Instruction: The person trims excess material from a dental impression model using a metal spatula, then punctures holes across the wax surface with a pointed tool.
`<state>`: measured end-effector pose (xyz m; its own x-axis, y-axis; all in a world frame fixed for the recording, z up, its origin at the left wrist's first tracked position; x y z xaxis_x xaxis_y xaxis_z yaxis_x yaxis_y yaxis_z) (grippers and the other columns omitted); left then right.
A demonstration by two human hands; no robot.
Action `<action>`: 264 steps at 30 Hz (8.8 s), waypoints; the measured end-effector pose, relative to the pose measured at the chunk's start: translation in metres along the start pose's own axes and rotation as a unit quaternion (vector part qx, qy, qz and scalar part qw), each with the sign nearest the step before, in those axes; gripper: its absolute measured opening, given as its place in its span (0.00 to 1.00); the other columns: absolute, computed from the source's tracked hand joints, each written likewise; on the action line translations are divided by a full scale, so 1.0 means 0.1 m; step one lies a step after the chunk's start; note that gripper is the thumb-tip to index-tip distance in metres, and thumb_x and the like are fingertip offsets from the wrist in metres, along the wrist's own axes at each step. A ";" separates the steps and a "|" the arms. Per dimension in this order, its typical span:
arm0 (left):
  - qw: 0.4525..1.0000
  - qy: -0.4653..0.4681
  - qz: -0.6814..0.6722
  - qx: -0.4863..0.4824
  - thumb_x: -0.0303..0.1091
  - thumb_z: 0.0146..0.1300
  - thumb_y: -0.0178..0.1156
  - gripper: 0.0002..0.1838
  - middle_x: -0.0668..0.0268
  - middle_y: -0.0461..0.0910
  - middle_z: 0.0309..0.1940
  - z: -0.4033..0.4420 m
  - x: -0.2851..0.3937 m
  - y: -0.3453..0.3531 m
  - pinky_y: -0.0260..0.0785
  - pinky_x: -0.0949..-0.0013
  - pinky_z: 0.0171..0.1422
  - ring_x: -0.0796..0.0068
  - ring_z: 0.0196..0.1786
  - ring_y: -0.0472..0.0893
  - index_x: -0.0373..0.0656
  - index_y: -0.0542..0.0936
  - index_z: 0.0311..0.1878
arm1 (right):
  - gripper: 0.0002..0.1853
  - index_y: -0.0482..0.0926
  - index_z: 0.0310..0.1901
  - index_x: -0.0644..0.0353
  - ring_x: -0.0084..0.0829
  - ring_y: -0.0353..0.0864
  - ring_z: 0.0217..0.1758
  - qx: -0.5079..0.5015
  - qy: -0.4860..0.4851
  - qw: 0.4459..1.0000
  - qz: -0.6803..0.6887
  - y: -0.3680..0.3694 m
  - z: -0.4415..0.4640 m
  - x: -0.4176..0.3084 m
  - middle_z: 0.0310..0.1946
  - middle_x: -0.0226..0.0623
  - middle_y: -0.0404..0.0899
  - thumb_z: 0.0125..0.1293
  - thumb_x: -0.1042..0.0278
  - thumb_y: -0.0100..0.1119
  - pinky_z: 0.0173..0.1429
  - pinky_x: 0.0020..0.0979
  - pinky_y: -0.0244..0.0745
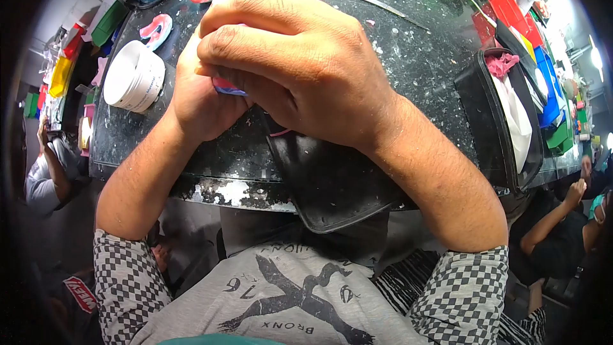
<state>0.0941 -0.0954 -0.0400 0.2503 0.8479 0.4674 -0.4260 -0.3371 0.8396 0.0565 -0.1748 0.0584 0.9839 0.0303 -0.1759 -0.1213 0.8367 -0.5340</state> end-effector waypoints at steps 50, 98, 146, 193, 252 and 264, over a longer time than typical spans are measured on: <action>0.986 -0.007 0.146 0.080 0.59 0.84 0.30 0.32 0.54 0.80 0.54 0.02 0.01 0.04 0.89 0.51 0.42 0.56 0.49 0.88 0.41 0.67 0.69 | 0.10 0.84 0.48 0.69 0.41 0.89 0.46 0.065 0.008 0.995 0.069 -0.13 0.03 0.08 0.47 0.50 0.84 0.65 0.81 0.68 0.48 0.32 0.85; 0.952 -0.004 0.271 0.143 0.54 0.84 0.29 0.30 0.49 0.80 0.56 -0.09 0.07 -0.17 0.87 0.52 0.34 0.52 0.48 0.88 0.40 0.65 0.70 | 0.08 0.85 0.46 0.67 0.39 0.89 0.38 0.135 -0.068 0.988 0.003 -0.21 -0.06 0.07 0.39 0.44 0.87 0.66 0.79 0.69 0.53 0.37 0.84; 0.986 -0.038 0.153 0.061 0.49 0.85 0.34 0.24 0.52 0.82 0.50 0.00 -0.06 -0.03 0.81 0.57 0.32 0.56 0.44 0.87 0.39 0.70 0.64 | 0.11 0.84 0.49 0.65 0.42 0.90 0.41 0.081 -0.072 0.994 -0.013 -0.10 -0.05 0.05 0.43 0.46 0.87 0.65 0.79 0.67 0.43 0.33 0.85; 0.910 -0.012 0.349 0.223 0.50 0.85 0.31 0.24 0.60 0.78 0.52 -0.06 0.05 -0.03 0.83 0.63 0.28 0.66 0.47 0.86 0.47 0.67 0.69 | 0.09 0.83 0.48 0.67 0.41 0.90 0.44 0.069 0.004 0.994 0.080 -0.10 0.02 0.12 0.47 0.51 0.85 0.66 0.80 0.66 0.45 0.33 0.86; 0.998 -0.034 0.029 0.037 0.54 0.83 0.34 0.32 0.42 0.75 0.67 0.07 0.02 0.07 0.79 0.45 0.69 0.48 0.67 0.80 0.35 0.68 0.72 | 0.09 0.88 0.47 0.65 0.32 0.87 0.46 0.147 0.068 0.987 -0.007 -0.31 -0.11 0.30 0.42 0.41 0.88 0.65 0.79 0.71 0.51 0.32 0.82; 0.994 -0.003 0.075 0.084 0.56 0.76 0.50 0.31 0.29 0.69 0.68 0.08 0.20 0.03 0.81 0.48 0.67 0.32 0.66 0.78 0.31 0.73 0.59 | 0.11 0.77 0.56 0.67 0.25 0.84 0.48 0.196 0.173 0.954 0.144 -0.29 -0.27 0.61 0.47 0.39 0.84 0.82 0.69 0.53 0.56 0.28 0.81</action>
<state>0.1052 -0.0831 -0.0261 0.1996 0.7809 0.5918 -0.3071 -0.5237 0.7946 0.1163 -0.2120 0.0411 0.8063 0.1641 -0.5682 -0.2551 0.9633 -0.0838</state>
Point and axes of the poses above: each hand's wrist, its own z-axis towards the middle knuckle, its own y-axis out of the palm, x = y × z, the point moved 10 cm from there along z, towards the middle knuckle
